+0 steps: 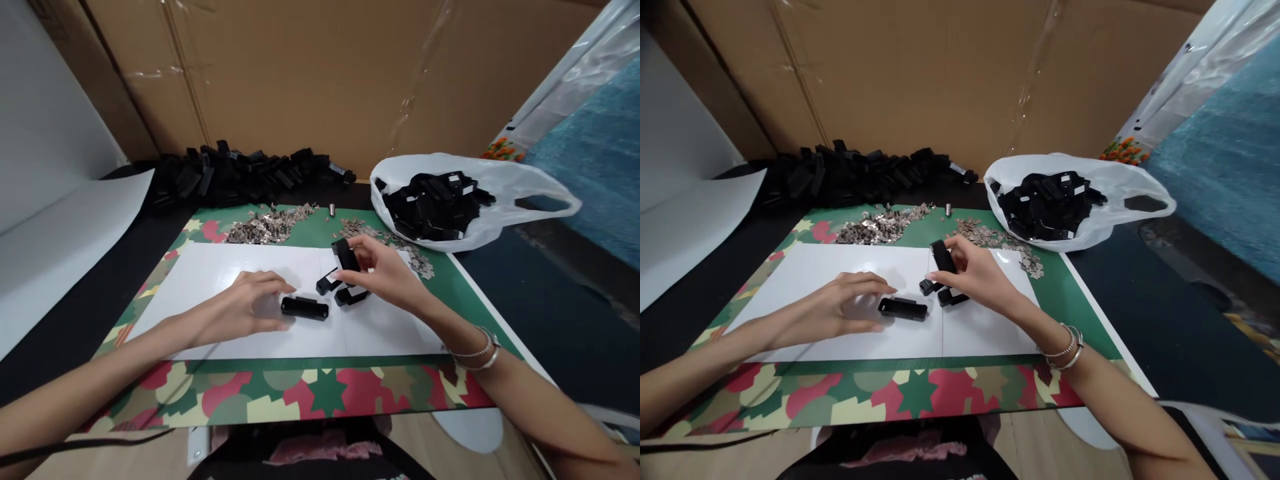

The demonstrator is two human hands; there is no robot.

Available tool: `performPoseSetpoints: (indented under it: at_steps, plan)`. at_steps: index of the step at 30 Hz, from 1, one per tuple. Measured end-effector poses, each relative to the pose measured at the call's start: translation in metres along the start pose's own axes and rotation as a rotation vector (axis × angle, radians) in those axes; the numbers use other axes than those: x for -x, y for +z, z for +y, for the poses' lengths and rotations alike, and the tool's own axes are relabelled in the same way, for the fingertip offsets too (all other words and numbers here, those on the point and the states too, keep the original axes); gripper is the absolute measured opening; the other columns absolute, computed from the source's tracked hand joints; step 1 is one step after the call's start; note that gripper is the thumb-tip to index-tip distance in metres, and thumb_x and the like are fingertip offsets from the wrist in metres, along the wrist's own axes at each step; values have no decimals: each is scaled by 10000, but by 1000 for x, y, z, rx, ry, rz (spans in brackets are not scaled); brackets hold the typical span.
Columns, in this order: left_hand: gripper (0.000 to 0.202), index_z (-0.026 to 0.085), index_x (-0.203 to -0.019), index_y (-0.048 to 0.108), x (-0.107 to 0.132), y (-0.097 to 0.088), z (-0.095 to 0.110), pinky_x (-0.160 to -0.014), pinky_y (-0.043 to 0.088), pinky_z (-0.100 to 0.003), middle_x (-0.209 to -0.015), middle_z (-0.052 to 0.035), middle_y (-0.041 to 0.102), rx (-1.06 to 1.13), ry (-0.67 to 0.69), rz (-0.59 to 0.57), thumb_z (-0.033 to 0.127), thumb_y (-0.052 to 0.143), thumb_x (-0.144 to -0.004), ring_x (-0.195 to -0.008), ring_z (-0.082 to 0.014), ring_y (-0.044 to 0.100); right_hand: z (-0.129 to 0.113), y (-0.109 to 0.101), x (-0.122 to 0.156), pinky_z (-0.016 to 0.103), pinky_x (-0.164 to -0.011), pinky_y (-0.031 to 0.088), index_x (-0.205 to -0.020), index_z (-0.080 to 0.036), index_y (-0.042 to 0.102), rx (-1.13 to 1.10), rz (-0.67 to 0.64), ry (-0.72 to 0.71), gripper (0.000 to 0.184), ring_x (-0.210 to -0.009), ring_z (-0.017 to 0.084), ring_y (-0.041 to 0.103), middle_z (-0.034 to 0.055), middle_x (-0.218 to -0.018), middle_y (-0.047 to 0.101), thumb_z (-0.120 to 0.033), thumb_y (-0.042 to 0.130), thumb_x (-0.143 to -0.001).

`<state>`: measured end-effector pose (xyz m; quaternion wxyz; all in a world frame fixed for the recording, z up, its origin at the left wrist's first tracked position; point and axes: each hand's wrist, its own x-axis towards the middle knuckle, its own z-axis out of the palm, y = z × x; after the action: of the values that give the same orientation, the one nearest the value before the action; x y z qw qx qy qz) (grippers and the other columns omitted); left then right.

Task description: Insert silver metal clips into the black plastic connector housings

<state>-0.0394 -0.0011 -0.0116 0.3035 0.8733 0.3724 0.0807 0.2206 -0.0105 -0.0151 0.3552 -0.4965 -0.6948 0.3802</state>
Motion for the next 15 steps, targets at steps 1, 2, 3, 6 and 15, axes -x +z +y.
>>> performPoseSetpoints:
  at_steps: [1, 2, 3, 6, 15]
  plan:
    - [398, 262, -1088, 605, 0, 3, -2, -889, 344, -351, -1087, -48, 613, -19, 17, 4, 480, 617, -755, -967, -234, 544, 0, 0, -4, 227, -492, 349, -973, -194, 498, 113, 11, -66, 373, -532, 101, 466, -54, -600, 492, -385, 695, -720]
    - [363, 247, -1075, 604, -1, 6, -3, -875, 349, -347, -1073, -50, 611, -37, 46, 6, 453, 606, -776, -958, -228, 543, 0, 2, -9, 227, -490, 332, -989, -190, 503, 224, 7, -137, 363, -518, 97, 443, -60, -590, 473, -369, 688, -733]
    - [317, 231, -1054, 604, -1, 9, -5, -854, 359, -337, -1054, -50, 610, -54, 87, 14, 415, 594, -797, -949, -222, 543, -1, 4, -15, 228, -499, 326, -1007, -185, 509, 333, -3, -216, 351, -523, 98, 442, -57, -600, 479, -344, 682, -746]
    - [202, 197, -1016, 596, 0, 16, -8, -810, 373, -312, -999, -49, 604, -123, 224, 74, 302, 543, -853, -920, -199, 543, -5, 18, -33, 242, -561, 341, -1038, -165, 534, 667, -63, -448, 299, -669, 139, 530, 4, -743, 590, -244, 663, -780]
    - [208, 171, -1070, 571, 7, 26, -9, -804, 387, -307, -972, -69, 593, -188, 381, 103, 243, 464, -907, -884, -186, 512, -16, -20, -36, 281, -678, 423, -1009, -150, 600, 925, -89, -587, 266, -822, 179, 589, 85, -931, 649, -130, 351, -916]
